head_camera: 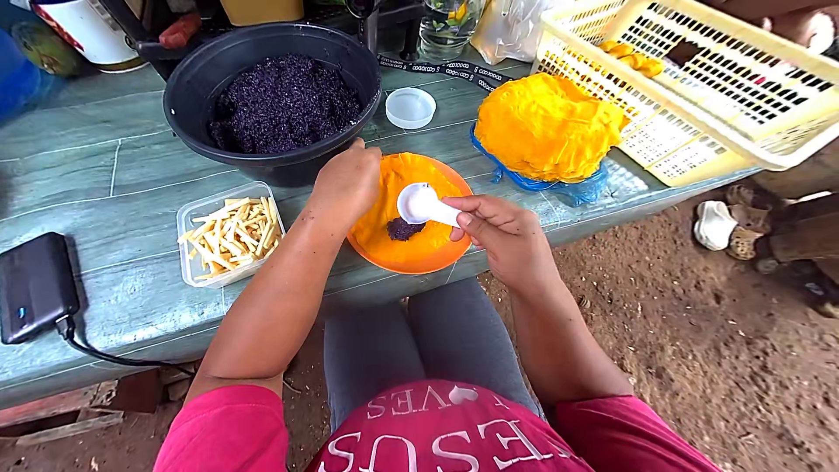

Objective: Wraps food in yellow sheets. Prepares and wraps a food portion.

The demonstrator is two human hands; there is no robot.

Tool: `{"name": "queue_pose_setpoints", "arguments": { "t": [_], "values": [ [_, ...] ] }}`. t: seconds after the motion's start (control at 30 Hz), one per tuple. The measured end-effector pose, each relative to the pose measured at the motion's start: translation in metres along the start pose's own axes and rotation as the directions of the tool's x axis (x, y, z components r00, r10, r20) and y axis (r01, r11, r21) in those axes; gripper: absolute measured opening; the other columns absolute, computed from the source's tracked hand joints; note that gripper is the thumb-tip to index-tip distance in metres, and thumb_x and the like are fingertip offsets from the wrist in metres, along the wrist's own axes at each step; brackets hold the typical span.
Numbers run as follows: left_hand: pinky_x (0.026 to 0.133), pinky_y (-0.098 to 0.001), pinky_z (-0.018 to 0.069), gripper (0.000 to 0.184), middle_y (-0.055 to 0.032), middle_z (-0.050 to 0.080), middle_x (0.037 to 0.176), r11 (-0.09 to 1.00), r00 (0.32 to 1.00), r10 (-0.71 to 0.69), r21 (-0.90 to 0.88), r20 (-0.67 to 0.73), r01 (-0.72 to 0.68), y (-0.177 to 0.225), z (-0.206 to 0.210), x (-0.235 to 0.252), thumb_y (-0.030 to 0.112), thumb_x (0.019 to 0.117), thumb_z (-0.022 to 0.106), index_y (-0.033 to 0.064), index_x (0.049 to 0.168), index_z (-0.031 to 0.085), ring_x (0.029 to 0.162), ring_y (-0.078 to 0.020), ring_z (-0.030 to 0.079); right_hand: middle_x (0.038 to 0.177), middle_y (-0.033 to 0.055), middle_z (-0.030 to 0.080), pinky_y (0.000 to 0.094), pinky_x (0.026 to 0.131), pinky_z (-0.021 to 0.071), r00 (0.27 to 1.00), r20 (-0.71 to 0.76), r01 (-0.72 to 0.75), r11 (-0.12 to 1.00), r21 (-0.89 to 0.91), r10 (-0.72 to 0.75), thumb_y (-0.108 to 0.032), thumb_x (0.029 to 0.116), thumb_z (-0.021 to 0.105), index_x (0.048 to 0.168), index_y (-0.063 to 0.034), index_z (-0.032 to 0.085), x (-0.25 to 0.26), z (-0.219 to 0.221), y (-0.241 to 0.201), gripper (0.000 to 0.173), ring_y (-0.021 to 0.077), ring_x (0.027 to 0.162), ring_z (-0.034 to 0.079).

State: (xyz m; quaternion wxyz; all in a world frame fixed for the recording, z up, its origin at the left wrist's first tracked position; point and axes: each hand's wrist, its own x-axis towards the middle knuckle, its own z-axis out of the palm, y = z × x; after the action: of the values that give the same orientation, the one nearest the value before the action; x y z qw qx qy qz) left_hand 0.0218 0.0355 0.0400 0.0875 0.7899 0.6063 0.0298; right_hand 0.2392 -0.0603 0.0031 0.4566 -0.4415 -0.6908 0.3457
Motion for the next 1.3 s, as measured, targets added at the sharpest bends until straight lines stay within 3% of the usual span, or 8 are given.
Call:
{"name": "queue_pose_setpoints", "arguments": {
  "t": [0.13, 0.23, 0.33, 0.5, 0.83, 1.0, 1.1, 1.3],
  "values": [
    [0.095, -0.0569, 0.0538, 0.034, -0.0257, 0.058, 0.131, 1.0, 1.0, -0.027, -0.011, 0.003, 0.027, 0.001, 0.0, 0.001, 0.014, 0.0968, 0.07, -0.003, 0.126, 0.065, 0.116, -0.0412, 0.063, 0.082, -0.0039, 0.068, 0.0134, 0.054, 0.0417, 0.99, 0.017, -0.14, 0.99, 0.006, 0.14, -0.007, 0.1042, 0.054, 0.119, -0.0057, 0.073, 0.005, -0.002, 0.003, 0.024, -0.0021, 0.059, 0.052],
    [0.094, -0.0556, 0.0543, 0.027, -0.0246, 0.058, 0.129, 0.999, 0.999, -0.036, -0.01, -0.002, 0.036, 0.002, 0.0, 0.0, 0.014, 0.0995, 0.066, -0.0023, 0.121, 0.068, 0.115, -0.0403, 0.063, 0.092, -0.002, 0.072, 0.017, 0.07, 0.0538, 0.991, -0.003, -0.134, 0.988, -0.078, 0.134, -0.009, 0.1046, 0.054, 0.119, -0.0068, 0.073, 0.004, -0.007, 0.004, 0.023, -0.0006, 0.075, 0.064],
    [0.093, -0.0551, 0.0547, 0.021, -0.0235, 0.06, 0.125, 1.0, 0.999, -0.019, -0.023, -0.031, 0.018, 0.0, 0.002, 0.001, 0.009, 0.0999, 0.062, -0.002, 0.117, 0.068, 0.113, -0.0396, 0.064, 0.093, -0.0017, 0.069, 0.0134, 0.061, 0.046, 0.999, -0.016, -0.037, 0.998, -0.047, 0.036, -0.008, 0.1059, 0.049, 0.126, -0.0051, 0.069, 0.002, -0.007, -0.001, 0.029, -0.002, 0.068, 0.056],
    [0.096, -0.0557, 0.0528, 0.024, -0.0228, 0.063, 0.123, 0.999, 0.999, -0.023, -0.047, -0.047, 0.02, -0.001, 0.0, 0.001, 0.007, 0.1003, 0.061, -0.0012, 0.122, 0.065, 0.117, -0.0396, 0.063, 0.107, -0.0017, 0.072, 0.0198, 0.078, 0.055, 0.994, 0.107, -0.009, 0.977, -0.215, 0.033, -0.014, 0.1055, 0.052, 0.121, -0.0124, 0.074, 0.001, -0.006, 0.001, 0.027, 0.0014, 0.086, 0.066],
    [0.101, -0.0559, 0.0512, 0.031, -0.0245, 0.062, 0.127, 0.998, 0.999, -0.051, -0.031, 0.012, 0.051, -0.003, 0.002, 0.005, 0.011, 0.099, 0.066, -0.0045, 0.126, 0.064, 0.121, -0.0407, 0.062, 0.093, 0.0007, 0.072, 0.0257, 0.067, 0.0498, 0.978, 0.054, -0.167, 0.914, -0.37, 0.201, -0.011, 0.1065, 0.053, 0.117, -0.0118, 0.076, 0.017, -0.021, 0.014, 0.024, 0.0046, 0.072, 0.059],
    [0.098, -0.0554, 0.0533, 0.03, -0.024, 0.062, 0.125, 0.998, 0.997, -0.067, -0.015, 0.022, 0.068, -0.002, 0.002, 0.005, 0.014, 0.0999, 0.066, -0.0034, 0.124, 0.065, 0.118, -0.04, 0.063, 0.071, -0.0049, 0.054, 0.0131, 0.044, 0.0293, 0.969, 0.029, -0.247, 0.967, 0.062, 0.245, -0.009, 0.1069, 0.046, 0.112, -0.0069, 0.071, 0.024, -0.031, 0.02, 0.026, -0.0014, 0.049, 0.037],
    [0.097, -0.0569, 0.0532, 0.029, -0.0248, 0.063, 0.124, 0.998, 0.998, -0.056, -0.035, 0.007, 0.056, -0.003, 0.003, 0.005, 0.013, 0.0996, 0.066, -0.0043, 0.123, 0.065, 0.117, -0.0415, 0.063, 0.083, -0.0037, 0.062, 0.0147, 0.052, 0.0377, 0.989, 0.026, -0.146, 0.987, -0.065, 0.148, -0.009, 0.1068, 0.047, 0.113, -0.0072, 0.071, 0.023, -0.027, 0.007, 0.025, -0.0012, 0.058, 0.046],
    [0.097, -0.0567, 0.0523, 0.023, -0.0247, 0.064, 0.121, 0.999, 0.999, -0.034, -0.037, -0.008, 0.034, -0.004, 0.001, 0.002, 0.007, 0.1005, 0.061, -0.0051, 0.119, 0.067, 0.117, -0.0406, 0.063, 0.103, 0.0044, 0.073, 0.0443, 0.08, 0.0545, 0.969, 0.172, -0.079, 0.879, -0.47, 0.179, -0.015, 0.1089, 0.049, 0.116, -0.0138, 0.075, 0.027, -0.003, -0.008, 0.027, 0.0173, 0.091, 0.068]
  ]
}}
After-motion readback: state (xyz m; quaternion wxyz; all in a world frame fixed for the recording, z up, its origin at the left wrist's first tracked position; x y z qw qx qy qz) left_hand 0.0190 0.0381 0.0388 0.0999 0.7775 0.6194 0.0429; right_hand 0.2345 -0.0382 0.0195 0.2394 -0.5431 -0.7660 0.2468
